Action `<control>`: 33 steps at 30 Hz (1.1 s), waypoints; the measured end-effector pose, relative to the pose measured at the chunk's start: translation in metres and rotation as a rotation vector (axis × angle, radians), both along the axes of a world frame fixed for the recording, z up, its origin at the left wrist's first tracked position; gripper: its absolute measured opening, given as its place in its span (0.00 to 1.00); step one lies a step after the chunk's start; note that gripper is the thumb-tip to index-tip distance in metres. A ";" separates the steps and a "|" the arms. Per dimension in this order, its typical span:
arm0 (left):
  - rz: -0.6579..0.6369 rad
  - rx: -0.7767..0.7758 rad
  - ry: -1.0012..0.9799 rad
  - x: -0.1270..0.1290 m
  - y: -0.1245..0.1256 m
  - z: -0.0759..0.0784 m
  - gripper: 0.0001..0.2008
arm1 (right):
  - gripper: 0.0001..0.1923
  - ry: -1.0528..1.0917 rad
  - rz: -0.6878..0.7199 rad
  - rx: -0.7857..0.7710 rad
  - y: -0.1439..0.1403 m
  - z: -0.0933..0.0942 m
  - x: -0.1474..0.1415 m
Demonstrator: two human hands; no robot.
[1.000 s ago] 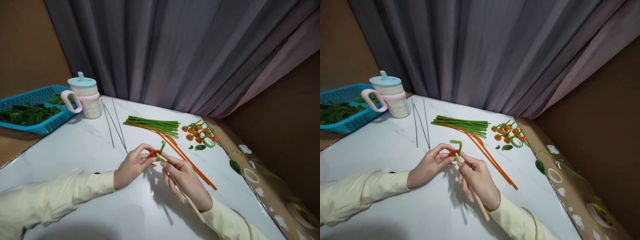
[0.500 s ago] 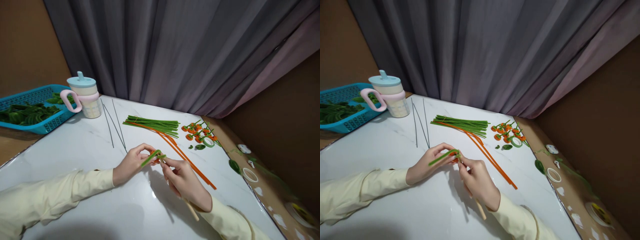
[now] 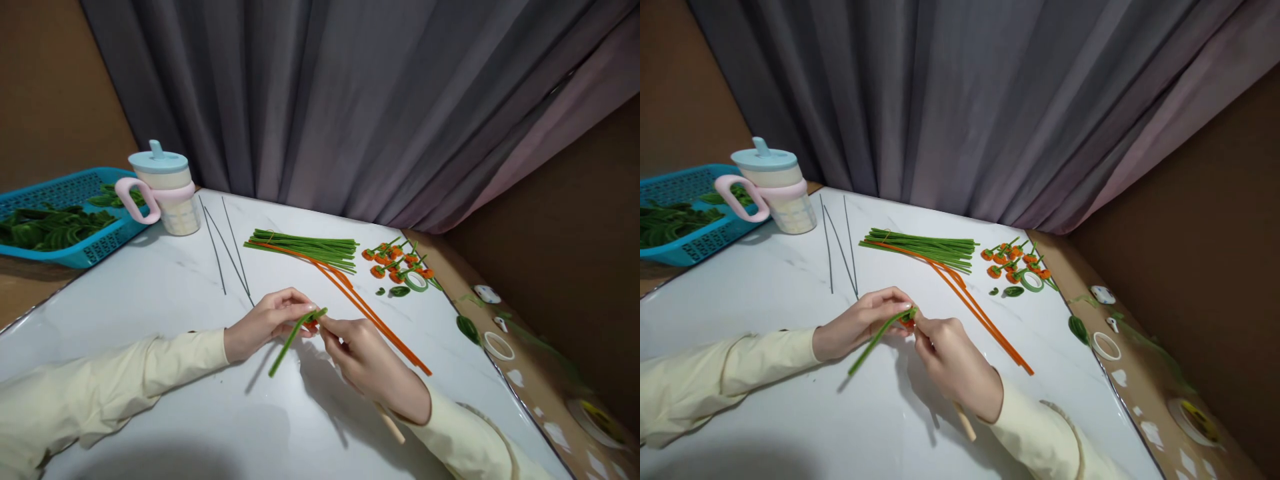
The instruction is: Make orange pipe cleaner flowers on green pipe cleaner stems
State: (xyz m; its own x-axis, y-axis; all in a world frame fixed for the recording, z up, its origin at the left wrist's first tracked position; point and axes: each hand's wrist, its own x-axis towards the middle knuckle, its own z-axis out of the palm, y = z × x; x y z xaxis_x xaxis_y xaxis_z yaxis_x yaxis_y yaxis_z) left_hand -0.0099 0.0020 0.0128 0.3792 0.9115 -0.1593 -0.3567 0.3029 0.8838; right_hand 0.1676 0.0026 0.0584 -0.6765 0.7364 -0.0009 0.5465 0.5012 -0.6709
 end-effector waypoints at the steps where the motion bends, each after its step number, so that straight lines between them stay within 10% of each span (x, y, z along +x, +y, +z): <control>1: -0.006 0.002 0.001 0.000 0.000 0.000 0.09 | 0.11 -0.007 -0.006 -0.009 0.000 0.000 0.000; 17: -0.010 -0.008 -0.044 -0.002 0.002 -0.002 0.14 | 0.17 0.075 -0.141 -0.159 0.003 0.003 0.001; 33: 0.026 -0.047 -0.082 0.000 0.003 0.000 0.10 | 0.09 0.040 0.010 0.225 0.008 -0.012 -0.001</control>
State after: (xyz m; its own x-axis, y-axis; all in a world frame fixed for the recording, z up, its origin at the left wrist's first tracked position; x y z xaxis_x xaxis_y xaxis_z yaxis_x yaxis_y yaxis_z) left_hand -0.0097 0.0049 0.0129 0.3693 0.9133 -0.1717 -0.4351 0.3332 0.8365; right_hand 0.1665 0.0105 0.0464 -0.6797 0.7086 0.1894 0.5165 0.6457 -0.5624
